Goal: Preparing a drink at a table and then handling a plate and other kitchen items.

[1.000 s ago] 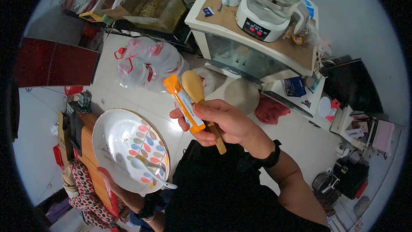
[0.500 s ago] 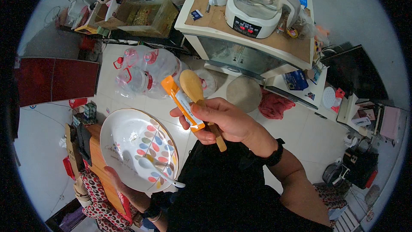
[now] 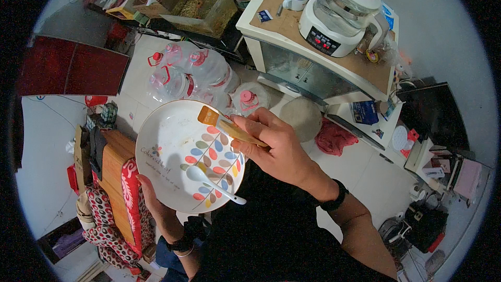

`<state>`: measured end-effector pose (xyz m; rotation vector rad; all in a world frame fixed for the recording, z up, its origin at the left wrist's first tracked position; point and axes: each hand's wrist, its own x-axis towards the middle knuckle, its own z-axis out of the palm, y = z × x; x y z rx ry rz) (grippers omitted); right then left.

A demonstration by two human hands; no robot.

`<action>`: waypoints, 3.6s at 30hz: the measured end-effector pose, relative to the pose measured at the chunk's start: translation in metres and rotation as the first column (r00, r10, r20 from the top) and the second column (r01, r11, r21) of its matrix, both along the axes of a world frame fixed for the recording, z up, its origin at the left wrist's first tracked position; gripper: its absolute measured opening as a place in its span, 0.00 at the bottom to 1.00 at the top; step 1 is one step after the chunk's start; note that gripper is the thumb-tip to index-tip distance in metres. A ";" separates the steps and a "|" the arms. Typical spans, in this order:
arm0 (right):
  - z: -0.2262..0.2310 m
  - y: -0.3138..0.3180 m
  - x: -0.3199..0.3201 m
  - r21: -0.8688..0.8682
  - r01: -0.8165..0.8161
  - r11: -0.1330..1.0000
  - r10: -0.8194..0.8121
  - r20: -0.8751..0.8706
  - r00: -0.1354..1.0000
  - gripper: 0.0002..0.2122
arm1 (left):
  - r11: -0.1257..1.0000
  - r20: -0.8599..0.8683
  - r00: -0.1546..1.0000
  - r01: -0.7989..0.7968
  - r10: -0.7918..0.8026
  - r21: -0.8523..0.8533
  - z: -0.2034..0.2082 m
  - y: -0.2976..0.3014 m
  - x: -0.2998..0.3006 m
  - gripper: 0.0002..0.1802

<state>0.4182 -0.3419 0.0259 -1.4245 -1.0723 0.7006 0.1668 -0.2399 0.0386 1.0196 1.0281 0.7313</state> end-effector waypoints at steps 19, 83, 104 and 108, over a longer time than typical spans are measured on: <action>-0.005 -0.005 -0.014 -0.039 -0.024 0.999 0.025 0.035 0.999 0.07 | 0.999 -0.094 0.994 -0.047 0.049 0.021 -0.003 -0.021 -0.015 0.46; -0.142 -0.129 0.189 -0.345 0.727 0.594 -0.780 -0.025 0.625 0.12 | 0.970 0.228 0.948 -0.193 0.224 -0.148 -0.038 -0.010 0.018 0.35; 0.016 0.131 -0.130 -0.336 -0.396 0.855 0.517 0.483 0.706 0.09 | 0.841 0.205 0.816 -0.520 0.540 -0.149 -0.081 0.013 -0.157 0.35; 0.012 0.174 -0.245 -0.253 -0.640 0.726 0.627 0.625 0.464 0.10 | 0.832 0.194 0.809 -0.542 0.555 -0.120 -0.092 0.029 -0.222 0.29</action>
